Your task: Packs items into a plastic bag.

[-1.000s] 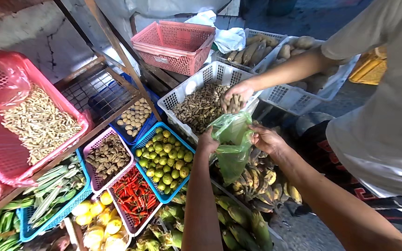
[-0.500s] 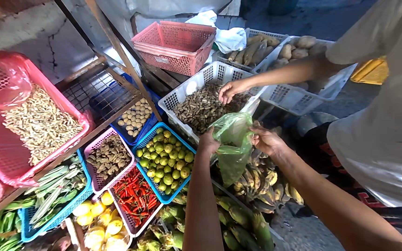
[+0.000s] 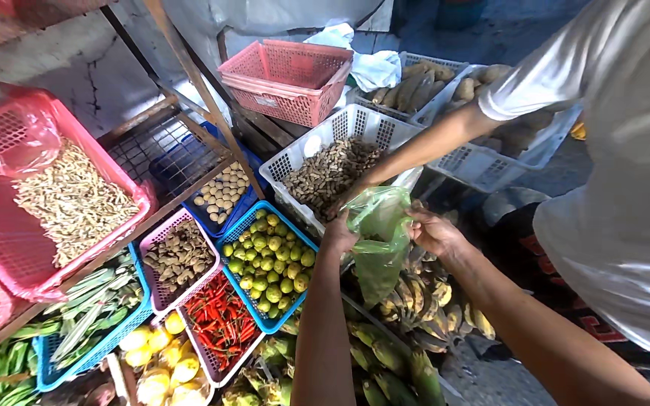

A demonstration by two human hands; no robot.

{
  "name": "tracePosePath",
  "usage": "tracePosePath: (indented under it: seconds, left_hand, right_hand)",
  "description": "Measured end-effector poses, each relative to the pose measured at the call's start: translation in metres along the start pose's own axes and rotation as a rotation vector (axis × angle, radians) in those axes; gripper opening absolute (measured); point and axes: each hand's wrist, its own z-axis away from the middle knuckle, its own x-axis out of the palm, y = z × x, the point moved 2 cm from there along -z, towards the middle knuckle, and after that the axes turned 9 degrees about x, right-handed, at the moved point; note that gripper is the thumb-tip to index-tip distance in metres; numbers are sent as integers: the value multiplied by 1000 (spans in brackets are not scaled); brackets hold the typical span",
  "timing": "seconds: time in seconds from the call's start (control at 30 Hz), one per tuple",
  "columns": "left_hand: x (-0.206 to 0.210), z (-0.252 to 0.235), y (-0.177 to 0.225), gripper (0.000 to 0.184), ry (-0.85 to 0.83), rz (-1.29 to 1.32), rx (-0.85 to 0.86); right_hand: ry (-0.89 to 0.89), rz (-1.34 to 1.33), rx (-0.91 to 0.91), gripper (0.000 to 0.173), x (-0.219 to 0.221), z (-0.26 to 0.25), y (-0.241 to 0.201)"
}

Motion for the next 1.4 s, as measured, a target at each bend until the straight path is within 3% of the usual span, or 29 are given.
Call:
tracePosePath:
  seconds: [0.63,1.4]
  left_hand:
    - [-12,5,-12,68,44,-14,103]
    - [-5,8,-11,65,94,-32,60]
  right_hand:
    - [-11,10,13,11,7,4,9]
    - [-17,34,2,8,5,2,17]
